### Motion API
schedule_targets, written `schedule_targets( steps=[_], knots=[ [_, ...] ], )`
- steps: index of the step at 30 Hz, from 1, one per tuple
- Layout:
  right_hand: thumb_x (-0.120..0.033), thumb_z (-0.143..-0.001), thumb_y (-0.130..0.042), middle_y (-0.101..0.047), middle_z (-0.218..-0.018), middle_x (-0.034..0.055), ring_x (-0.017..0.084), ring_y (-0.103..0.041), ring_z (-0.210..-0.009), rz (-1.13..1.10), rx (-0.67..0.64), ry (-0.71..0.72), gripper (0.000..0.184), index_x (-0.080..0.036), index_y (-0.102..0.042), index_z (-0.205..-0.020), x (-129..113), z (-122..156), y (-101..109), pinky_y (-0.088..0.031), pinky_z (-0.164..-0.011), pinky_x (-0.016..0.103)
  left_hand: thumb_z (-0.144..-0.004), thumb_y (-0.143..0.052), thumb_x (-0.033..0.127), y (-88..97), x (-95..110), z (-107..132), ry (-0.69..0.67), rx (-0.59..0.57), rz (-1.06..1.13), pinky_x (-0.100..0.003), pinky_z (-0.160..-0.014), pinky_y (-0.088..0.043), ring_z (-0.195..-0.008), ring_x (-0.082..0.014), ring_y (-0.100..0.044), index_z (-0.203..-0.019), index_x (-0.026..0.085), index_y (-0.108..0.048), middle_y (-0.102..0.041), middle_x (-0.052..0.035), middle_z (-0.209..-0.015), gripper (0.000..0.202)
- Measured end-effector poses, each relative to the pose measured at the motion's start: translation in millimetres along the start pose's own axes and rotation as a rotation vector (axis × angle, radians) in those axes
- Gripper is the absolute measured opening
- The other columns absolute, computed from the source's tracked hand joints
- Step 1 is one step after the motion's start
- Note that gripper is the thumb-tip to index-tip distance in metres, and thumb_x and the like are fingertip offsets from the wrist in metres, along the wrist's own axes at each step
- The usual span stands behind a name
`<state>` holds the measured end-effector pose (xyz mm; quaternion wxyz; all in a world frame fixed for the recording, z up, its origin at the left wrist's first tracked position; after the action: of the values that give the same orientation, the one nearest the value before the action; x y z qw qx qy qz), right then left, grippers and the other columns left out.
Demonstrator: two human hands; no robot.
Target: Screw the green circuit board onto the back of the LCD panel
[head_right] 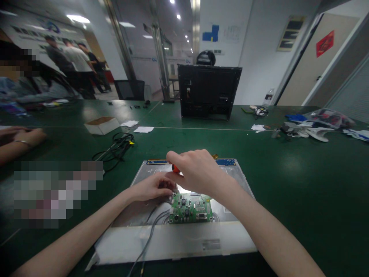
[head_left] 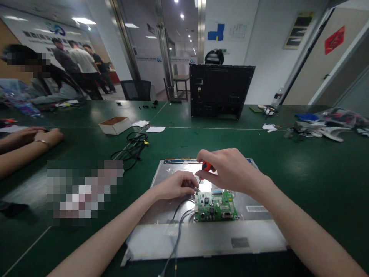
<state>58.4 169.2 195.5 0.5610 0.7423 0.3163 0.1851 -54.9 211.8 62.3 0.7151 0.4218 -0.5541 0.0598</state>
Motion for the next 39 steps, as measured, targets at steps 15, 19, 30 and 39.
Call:
schedule_targets(
  steps=[15, 19, 30, 39],
  knots=[
    [-0.042, -0.091, -0.052, -0.065, -0.073, -0.0009, 0.012, -0.052, -0.058, 0.031, 0.052, -0.021, 0.022, -0.02, -0.053, -0.097, 9, 2, 12, -0.025, -0.053, 0.025, -0.083, -0.06, 0.016, 23.0, -1, -1, -0.037, 0.237, -0.402, -0.033, -0.083, -0.045, -0.092, -0.0207, -0.059, -0.102, 0.017, -0.067, -0.067, -0.0068, -0.1, 0.02],
    [-0.042, -0.091, -0.052, -0.064, -0.073, -0.0008, 0.011, -0.05, -0.056, 0.025, 0.051, -0.024, 0.022, -0.021, -0.053, -0.096, 10, 2, 12, -0.024, -0.053, 0.025, -0.086, -0.058, 0.016, 17.4, 5, -1, -0.075, 0.226, -0.468, -0.034, -0.087, -0.044, -0.095, -0.0217, -0.059, -0.096, 0.018, -0.07, -0.066, -0.0076, -0.101, 0.016],
    [-0.041, -0.09, -0.055, -0.065, -0.073, -0.0009, 0.012, -0.052, -0.057, 0.035, 0.05, -0.006, 0.021, -0.021, -0.053, -0.096, 11, 3, 14, -0.023, -0.053, 0.025, -0.082, -0.06, 0.013, 20.3, 5, 0, -0.015, 0.236, -0.534, -0.026, -0.069, -0.043, -0.076, -0.0177, -0.059, -0.079, 0.017, -0.067, -0.065, -0.0031, -0.081, 0.009],
    [-0.036, -0.089, -0.058, -0.068, -0.079, -0.0006, 0.013, -0.056, -0.062, 0.012, 0.006, 0.065, 0.02, -0.02, -0.053, -0.1, 7, 9, 20, -0.026, -0.053, 0.025, -0.085, -0.054, 0.01, 27.4, 39, 27, 0.027, 0.215, -0.637, -0.026, -0.069, -0.042, -0.079, -0.0186, -0.059, -0.081, 0.018, -0.065, -0.065, -0.0044, -0.088, 0.014]
  ],
)
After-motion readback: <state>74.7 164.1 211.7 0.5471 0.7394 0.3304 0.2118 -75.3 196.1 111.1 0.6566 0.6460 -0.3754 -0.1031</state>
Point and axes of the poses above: each hand's wrist, its own z-axis away from the middle knuckle, its own y-axis out of the back of the hand, x = y × z, the point moved 7 cm from there along -z, towards the middle knuckle
